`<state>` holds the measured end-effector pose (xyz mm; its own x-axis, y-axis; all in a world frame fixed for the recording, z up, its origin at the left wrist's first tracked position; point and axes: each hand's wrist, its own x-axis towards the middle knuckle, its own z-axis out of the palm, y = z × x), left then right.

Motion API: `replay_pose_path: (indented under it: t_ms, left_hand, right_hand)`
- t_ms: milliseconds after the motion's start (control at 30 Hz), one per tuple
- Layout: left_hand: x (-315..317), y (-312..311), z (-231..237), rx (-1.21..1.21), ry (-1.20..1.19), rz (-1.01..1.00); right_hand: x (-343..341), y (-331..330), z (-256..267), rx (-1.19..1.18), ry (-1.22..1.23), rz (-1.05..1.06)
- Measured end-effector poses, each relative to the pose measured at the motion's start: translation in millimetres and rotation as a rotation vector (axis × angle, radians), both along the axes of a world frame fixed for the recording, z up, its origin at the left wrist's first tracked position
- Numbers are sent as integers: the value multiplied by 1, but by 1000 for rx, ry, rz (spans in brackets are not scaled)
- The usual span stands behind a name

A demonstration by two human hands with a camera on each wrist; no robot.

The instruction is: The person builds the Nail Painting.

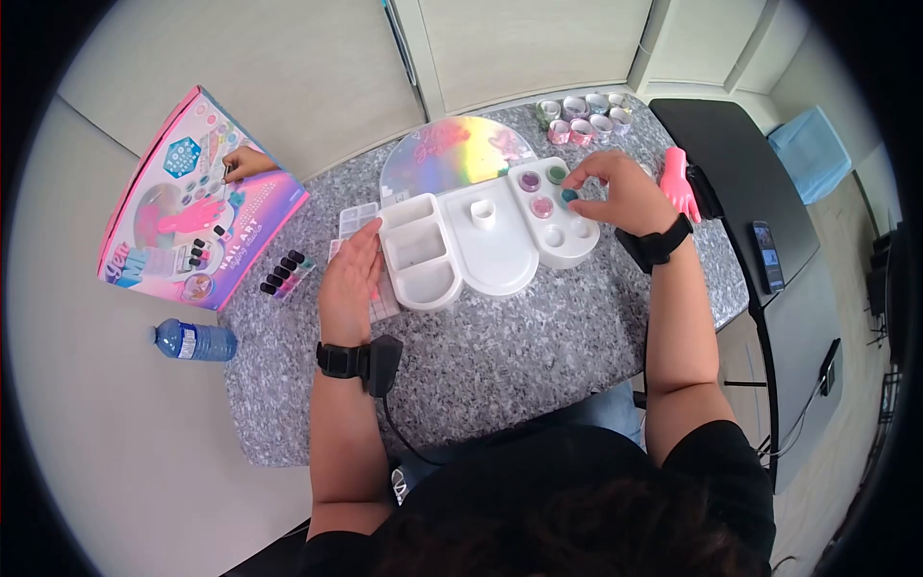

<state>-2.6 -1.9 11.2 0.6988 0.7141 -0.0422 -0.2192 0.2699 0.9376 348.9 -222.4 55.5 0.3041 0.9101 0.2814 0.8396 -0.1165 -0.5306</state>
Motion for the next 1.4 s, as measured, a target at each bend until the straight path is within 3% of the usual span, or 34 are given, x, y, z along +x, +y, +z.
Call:
replay_pose_path:
  t_ms: [433, 533, 600, 833, 933, 1067, 1133, 1200, 1333, 1400]
  left_hand:
    - [1, -3, 4, 21, 11, 0]
    - [1, -1, 1, 9, 19, -11]
    - [2, -5, 4, 14, 28, -2]
    - [2, -4, 4, 41, 29, -17]
    - [-1, -2, 3, 9, 8, -21]
    - [3, -5, 3, -15, -10, -31]
    - [1, -1, 0, -19, 5, -19]
    - [0, 2, -2, -25, 2, -31]
    - [0, 1, -3, -11, -13, -29]
    - [-1, 3, -5, -9, -1, -35]
  right_hand:
    - [4, -2, 4, -42, 43, 21]
    - [23, -14, 7, -81, 188, -132]
    - [53, -26, -8, 22, -123, -295]
    - [87, -35, -36, -218, -51, -381]
    - [52, -26, -7, -138, 106, -345]
    - [1, -13, 21, -6, 230, 146]
    - [-14, -6, 15, -6, 159, 246]
    - [-23, -3, 9, 20, 37, 293]
    - [-33, -3, 13, -3, 18, 218]
    - [-35, -2, 21, -159, 80, 158]
